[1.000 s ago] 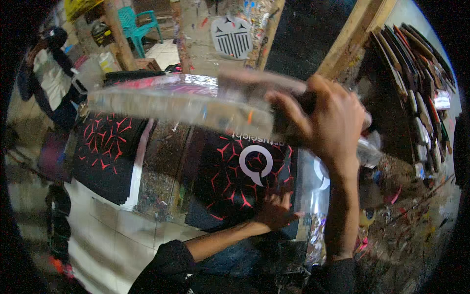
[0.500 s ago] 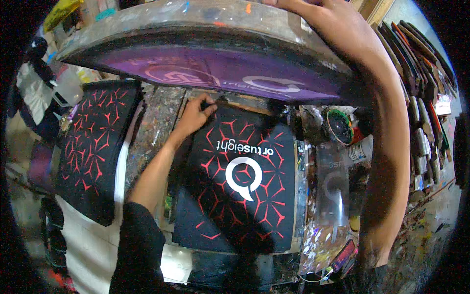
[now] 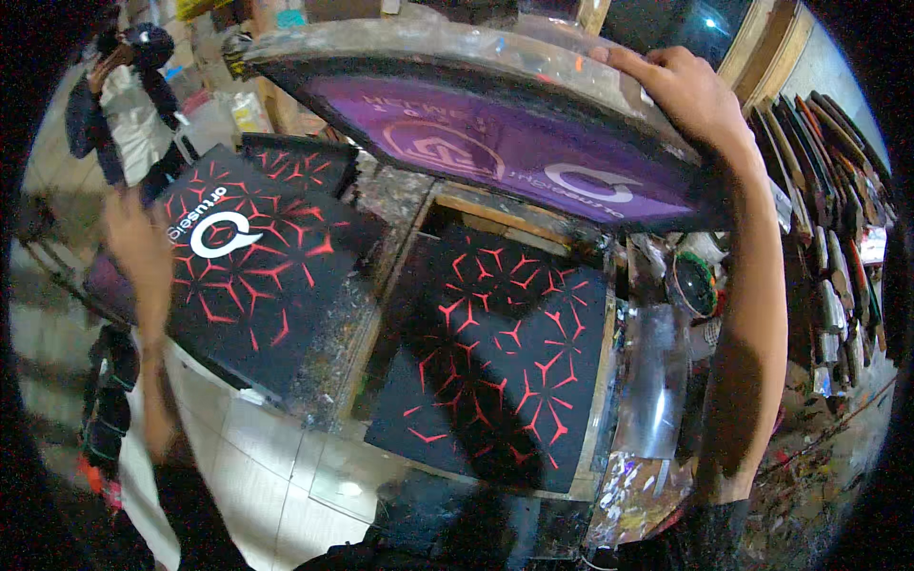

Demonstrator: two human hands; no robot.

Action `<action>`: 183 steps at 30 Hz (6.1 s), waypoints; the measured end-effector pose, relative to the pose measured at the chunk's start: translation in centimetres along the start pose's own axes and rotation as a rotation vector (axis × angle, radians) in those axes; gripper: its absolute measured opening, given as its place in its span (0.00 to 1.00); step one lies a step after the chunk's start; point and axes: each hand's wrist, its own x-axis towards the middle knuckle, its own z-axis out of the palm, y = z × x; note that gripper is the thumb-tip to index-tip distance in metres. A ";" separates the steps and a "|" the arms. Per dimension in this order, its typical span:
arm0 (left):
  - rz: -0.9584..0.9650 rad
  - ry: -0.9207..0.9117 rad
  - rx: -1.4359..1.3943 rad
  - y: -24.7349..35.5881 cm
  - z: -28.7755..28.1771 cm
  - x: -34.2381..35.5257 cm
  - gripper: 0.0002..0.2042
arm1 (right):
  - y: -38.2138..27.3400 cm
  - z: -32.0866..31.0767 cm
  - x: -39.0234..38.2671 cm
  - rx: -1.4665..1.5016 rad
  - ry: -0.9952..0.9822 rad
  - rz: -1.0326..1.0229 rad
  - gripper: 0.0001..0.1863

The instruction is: The person repeatedly aligns a black t-shirt under a screen printing frame, lowers the frame, and uses a squeegee to pull white ink across the mesh. After each print, the person lifts the frame, removes the printed shirt, and places a new shirt on the platen to continue the cycle.

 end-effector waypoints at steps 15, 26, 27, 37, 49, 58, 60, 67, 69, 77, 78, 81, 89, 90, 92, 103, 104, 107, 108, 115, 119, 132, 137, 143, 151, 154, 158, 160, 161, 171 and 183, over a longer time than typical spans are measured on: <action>0.455 -0.958 -1.667 38.0 -20.9 -15.3 0.27 | -0.1 -0.1 -1.8 0.103 0.035 0.103 0.49; 0.551 -1.068 -1.077 28.8 -12.3 -19.2 0.35 | -1.1 -2.8 1.7 0.077 -0.286 0.189 0.28; 0.546 -1.074 -1.071 28.9 -12.5 -18.9 0.35 | -1.3 -3.0 1.7 0.094 -0.269 0.226 0.25; 0.548 -1.022 -1.128 28.3 -11.6 -19.2 0.32 | 0.3 -2.6 2.3 0.358 -0.244 0.277 0.29; -0.383 -0.707 -2.027 35.5 -24.4 -8.1 0.18 | -3.7 1.3 -9.9 0.196 0.050 0.162 0.37; -1.371 -1.420 -1.853 24.6 -21.5 -19.9 0.17 | -11.3 14.2 -31.2 0.310 -0.246 -0.046 0.24; -1.104 -1.686 -1.700 23.7 -21.5 -20.5 0.18 | -9.0 16.3 -33.9 0.296 -0.258 0.029 0.22; 0.466 -0.613 -1.104 27.8 -19.7 -7.1 0.19 | -7.0 18.8 -33.5 0.369 -0.392 0.017 0.11; 0.651 -0.899 -1.184 29.7 -17.9 -5.6 0.19 | -7.0 18.2 -33.3 0.407 -0.364 -0.044 0.10; 0.722 -0.868 -1.295 34.3 -9.8 -7.9 0.16 | -5.8 21.5 -31.5 0.306 -0.223 -0.042 0.05; 0.643 -0.865 -1.353 36.3 -7.8 -6.7 0.15 | -4.8 23.3 -29.1 0.255 -0.189 -0.025 0.08; 0.589 -0.770 -1.417 42.0 -1.1 -3.0 0.16 | -0.2 28.4 -21.5 0.276 -0.173 -0.061 0.21; 0.488 -0.760 -1.322 45.3 1.7 -4.7 0.24 | 1.5 31.6 -19.5 0.297 -0.263 0.036 0.19; 0.467 -0.683 -1.370 44.4 -0.2 -5.2 0.24 | 0.6 30.1 -21.6 0.322 -0.268 0.023 0.17; 0.517 -0.870 -1.265 40.8 -5.4 -6.8 0.25 | -1.8 26.0 -26.2 0.274 -0.334 -0.026 0.15; 0.455 -1.009 -1.256 43.4 -1.1 -4.5 0.29 | 1.0 29.7 -20.9 0.267 -0.357 -0.053 0.23; 0.392 -0.820 -1.255 45.4 0.6 -3.4 0.29 | 2.0 31.3 -18.7 0.192 -0.327 -0.006 0.23; 0.379 -0.728 -1.290 48.3 2.9 -2.1 0.28 | 3.4 32.9 -15.7 0.170 -0.195 -0.007 0.13; 0.390 -0.738 -1.246 48.2 2.7 -2.5 0.28 | 3.2 32.7 -15.9 0.195 -0.244 -0.019 0.13; 0.461 -0.812 -1.262 41.8 -4.2 -8.1 0.27 | -1.1 27.1 -24.5 0.416 -0.283 -0.046 0.17; 0.475 -0.881 -1.243 37.7 -9.6 -9.7 0.26 | -4.0 22.5 -28.9 0.442 -0.441 0.026 0.12; 0.202 -0.988 -0.884 21.8 -15.9 -18.5 0.39 | -12.8 17.0 -38.2 0.050 -0.155 0.086 0.29; 0.301 -0.755 -0.947 20.1 -14.4 -19.6 0.34 | -16.5 15.9 -39.3 0.312 0.017 0.253 0.32; 0.333 -0.530 -0.915 18.7 -15.7 -7.5 0.34 | -12.9 10.2 -31.9 0.187 0.401 0.149 0.34; 0.510 -0.774 -1.344 42.9 -28.4 -10.9 0.31 | -1.4 0.9 -9.5 0.091 0.125 0.229 0.40; 0.600 -0.938 -1.859 48.4 -28.9 -16.6 0.34 | -0.5 -1.0 -5.3 -0.281 0.154 -0.130 0.19; 0.405 -1.363 -1.886 47.9 -13.8 -12.4 0.20 | 0.2 -2.0 -3.0 0.076 -0.110 0.199 0.32; 0.130 -0.957 -1.425 47.4 -2.9 -8.8 0.21 | 0.9 -1.4 -2.3 0.084 -0.095 0.234 0.35; 0.160 -0.694 -1.172 47.5 1.8 -7.6 0.25 | 0.9 -1.1 -2.2 0.062 -0.078 0.247 0.35; 0.380 -0.832 -1.152 48.5 9.7 -6.5 0.16 | 4.9 0.8 -0.1 0.092 0.054 0.123 0.28; -0.690 -0.073 -1.244 11.8 1.8 -4.2 0.07 | 3.7 -0.4 0.0 0.097 0.077 0.157 0.41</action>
